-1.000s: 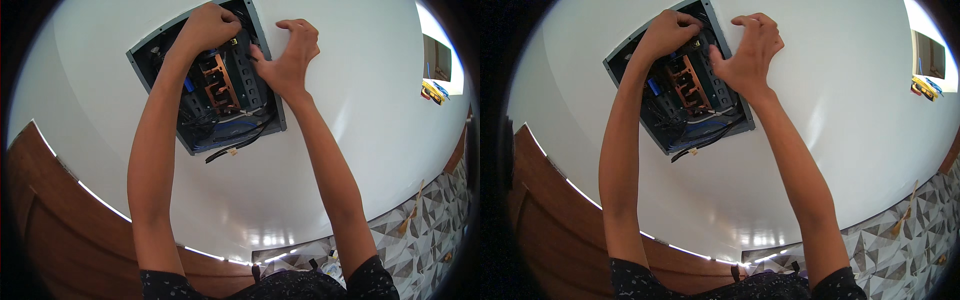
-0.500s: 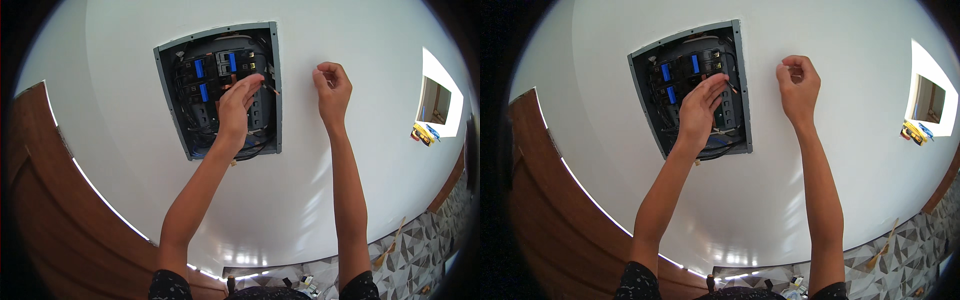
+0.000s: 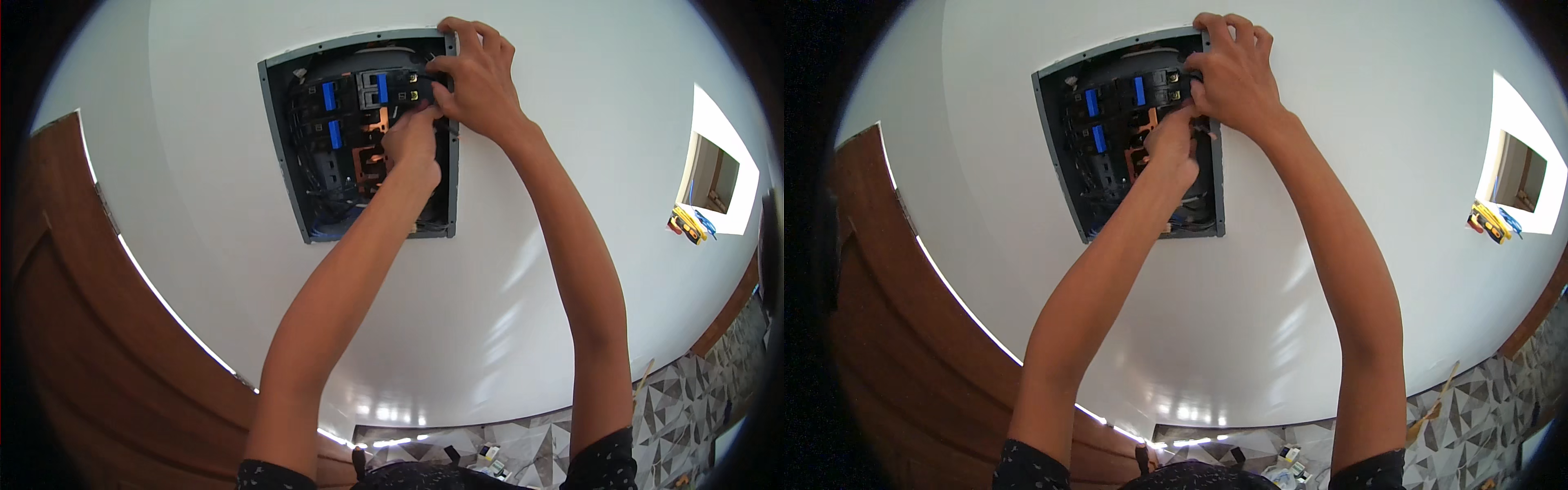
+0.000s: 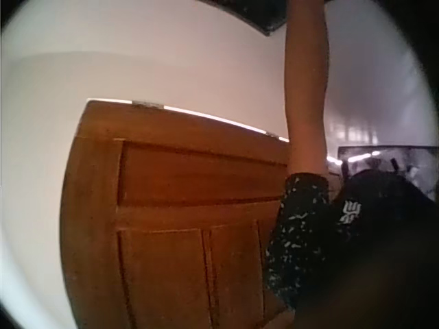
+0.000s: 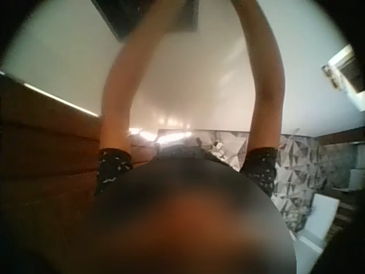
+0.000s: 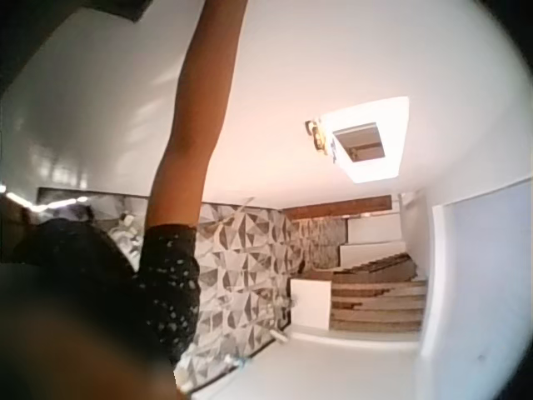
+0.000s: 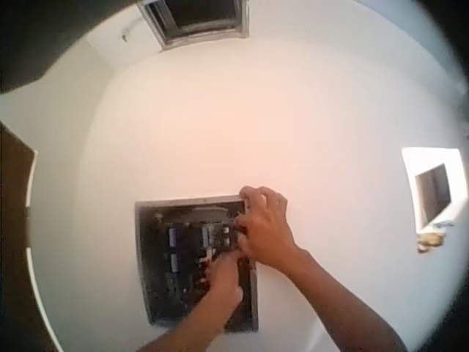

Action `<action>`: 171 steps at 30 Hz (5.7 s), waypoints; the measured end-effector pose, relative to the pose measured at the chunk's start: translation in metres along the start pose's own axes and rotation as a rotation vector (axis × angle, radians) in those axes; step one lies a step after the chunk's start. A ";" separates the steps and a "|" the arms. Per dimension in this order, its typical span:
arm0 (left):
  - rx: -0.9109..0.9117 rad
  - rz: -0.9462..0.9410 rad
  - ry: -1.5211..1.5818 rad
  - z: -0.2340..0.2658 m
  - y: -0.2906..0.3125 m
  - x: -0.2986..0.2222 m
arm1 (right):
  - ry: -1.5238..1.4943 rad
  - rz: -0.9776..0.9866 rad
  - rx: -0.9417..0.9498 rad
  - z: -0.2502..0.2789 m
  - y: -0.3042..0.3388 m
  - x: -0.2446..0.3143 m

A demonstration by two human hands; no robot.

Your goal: Wiring and installing a circuit breaker into an electrical panel.

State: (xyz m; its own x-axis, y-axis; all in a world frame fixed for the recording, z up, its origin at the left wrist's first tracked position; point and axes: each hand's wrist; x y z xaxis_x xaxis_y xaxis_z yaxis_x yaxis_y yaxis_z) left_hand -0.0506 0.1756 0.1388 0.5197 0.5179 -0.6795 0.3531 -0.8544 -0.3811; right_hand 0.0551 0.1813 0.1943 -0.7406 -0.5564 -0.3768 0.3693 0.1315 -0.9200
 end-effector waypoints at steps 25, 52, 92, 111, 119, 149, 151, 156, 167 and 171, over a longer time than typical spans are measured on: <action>0.294 0.649 -0.921 0.446 0.318 0.017 | -1.347 -0.910 1.264 0.165 0.399 0.229; 0.651 0.153 -0.338 0.094 0.030 -0.071 | -1.789 -1.431 0.225 0.214 0.398 0.111; 0.293 -0.549 -0.877 0.022 0.024 -0.008 | -2.270 -1.309 -1.181 0.210 0.451 0.164; -0.101 -0.377 -0.286 0.007 0.018 0.014 | -2.306 -1.395 -1.056 0.226 0.476 0.177; 0.348 -1.057 -1.052 0.017 0.038 -0.082 | -2.211 -1.440 -1.048 0.239 0.493 0.177; 0.330 -1.041 -1.584 -0.015 0.032 -0.118 | -2.169 -1.535 -1.030 0.226 0.513 0.173; 0.302 -0.791 -0.997 0.007 0.054 -0.080 | -2.158 -1.557 -1.039 0.227 0.512 0.172; -0.017 -0.143 -0.018 0.010 0.030 -0.005 | -2.238 -1.607 -0.989 0.216 0.510 0.163; -0.159 -0.260 -0.169 0.012 0.003 0.020 | -2.331 -1.528 -0.861 0.203 0.500 0.173; -0.121 -0.697 -0.545 0.021 0.001 0.032 | -2.335 -1.536 -0.876 0.208 0.506 0.173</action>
State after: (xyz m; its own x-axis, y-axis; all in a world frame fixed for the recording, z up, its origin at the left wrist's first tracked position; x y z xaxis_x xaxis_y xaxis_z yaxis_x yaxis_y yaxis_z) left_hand -0.0498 0.1902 0.1039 -0.2748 0.7996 -0.5340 0.5468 -0.3269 -0.7709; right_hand 0.2309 -0.0189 -0.3135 0.9947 0.1006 0.0215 0.1010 -0.9137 -0.3938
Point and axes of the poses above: each hand's wrist, its own y-axis away from the middle knuckle, its own z-axis out of the back of the hand, x = y × z, and after that the axes turned 2 degrees about x, right-handed
